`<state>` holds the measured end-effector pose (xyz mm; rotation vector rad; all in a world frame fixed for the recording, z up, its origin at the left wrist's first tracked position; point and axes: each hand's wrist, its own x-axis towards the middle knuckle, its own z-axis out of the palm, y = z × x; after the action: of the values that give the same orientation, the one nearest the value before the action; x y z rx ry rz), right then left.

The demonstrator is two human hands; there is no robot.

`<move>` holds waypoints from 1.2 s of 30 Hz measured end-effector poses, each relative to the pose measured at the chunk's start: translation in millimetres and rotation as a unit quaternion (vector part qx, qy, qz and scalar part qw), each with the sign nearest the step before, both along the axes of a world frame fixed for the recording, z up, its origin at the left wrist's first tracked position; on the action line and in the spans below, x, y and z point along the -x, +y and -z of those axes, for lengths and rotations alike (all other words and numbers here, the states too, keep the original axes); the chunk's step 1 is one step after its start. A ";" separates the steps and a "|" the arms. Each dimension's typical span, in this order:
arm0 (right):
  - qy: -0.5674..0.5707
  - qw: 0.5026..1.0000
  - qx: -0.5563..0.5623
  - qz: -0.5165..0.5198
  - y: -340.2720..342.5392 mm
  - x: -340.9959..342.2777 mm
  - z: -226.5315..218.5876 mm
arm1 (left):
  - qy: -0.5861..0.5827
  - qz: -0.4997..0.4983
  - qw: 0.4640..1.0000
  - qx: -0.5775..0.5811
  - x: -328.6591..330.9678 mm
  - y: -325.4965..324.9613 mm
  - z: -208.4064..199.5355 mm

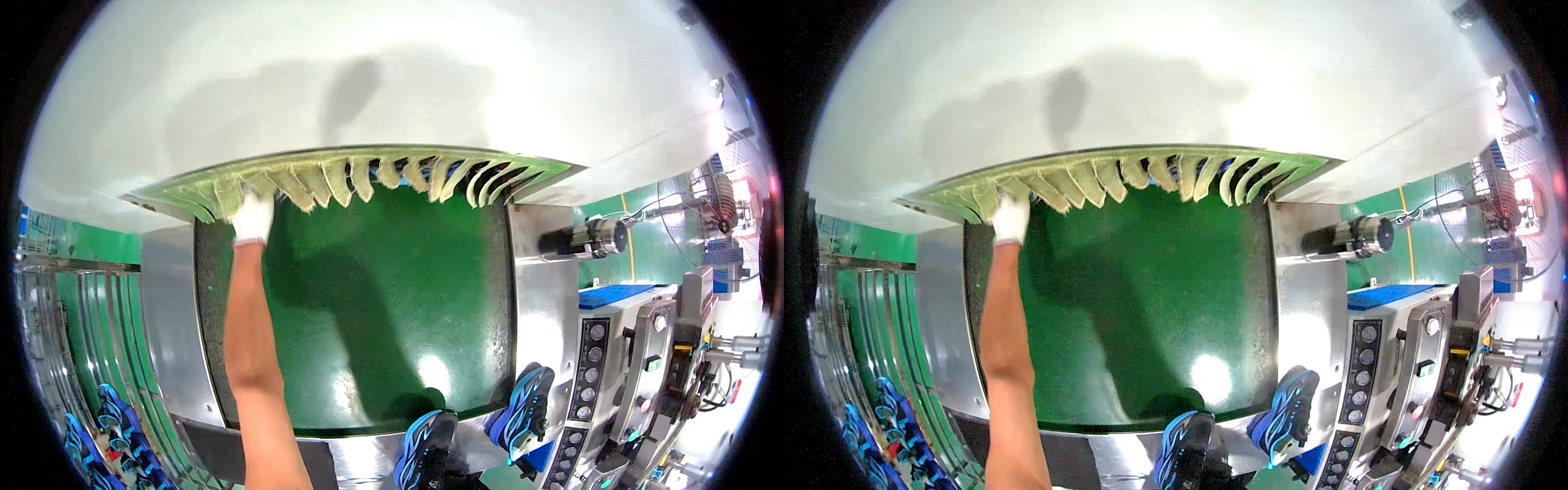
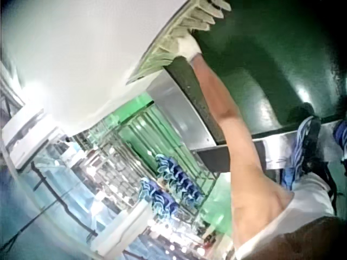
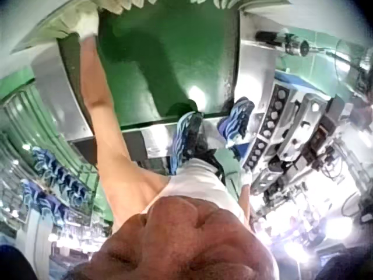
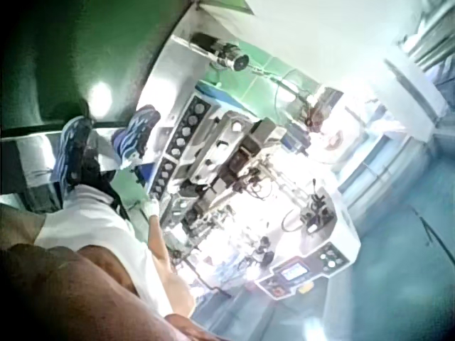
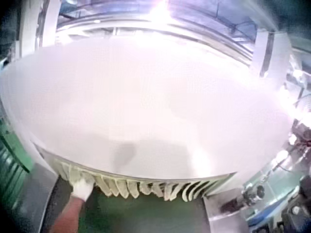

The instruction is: The person walks to a workstation, retrieves shoes from a conveyor, mounts them onto the molds of a shoe pressing machine, presses buttons to operate the machine, and removes the shoes.

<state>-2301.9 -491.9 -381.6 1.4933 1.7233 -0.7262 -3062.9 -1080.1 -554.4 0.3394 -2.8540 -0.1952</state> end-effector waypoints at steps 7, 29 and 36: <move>0.051 0.988 -0.102 -0.101 -1.0 -26.5 21.6 | 0.011 0.250 0.923 -0.292 -191.8 107.1 -64.8; 0.649 0.726 -0.225 -0.015 150.1 -48.0 -128.0 | -0.109 0.861 0.452 -0.205 -667.3 714.5 -367.4; 0.723 0.521 -0.145 0.429 178.0 -284.0 -166.9 | -0.199 0.859 0.298 -0.367 -851.4 866.2 -416.6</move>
<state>-2017.8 -313.9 -214.7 2.1224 1.9617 -3.0306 -2211.4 -213.9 -137.8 -2.8326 -1.4941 -1.7754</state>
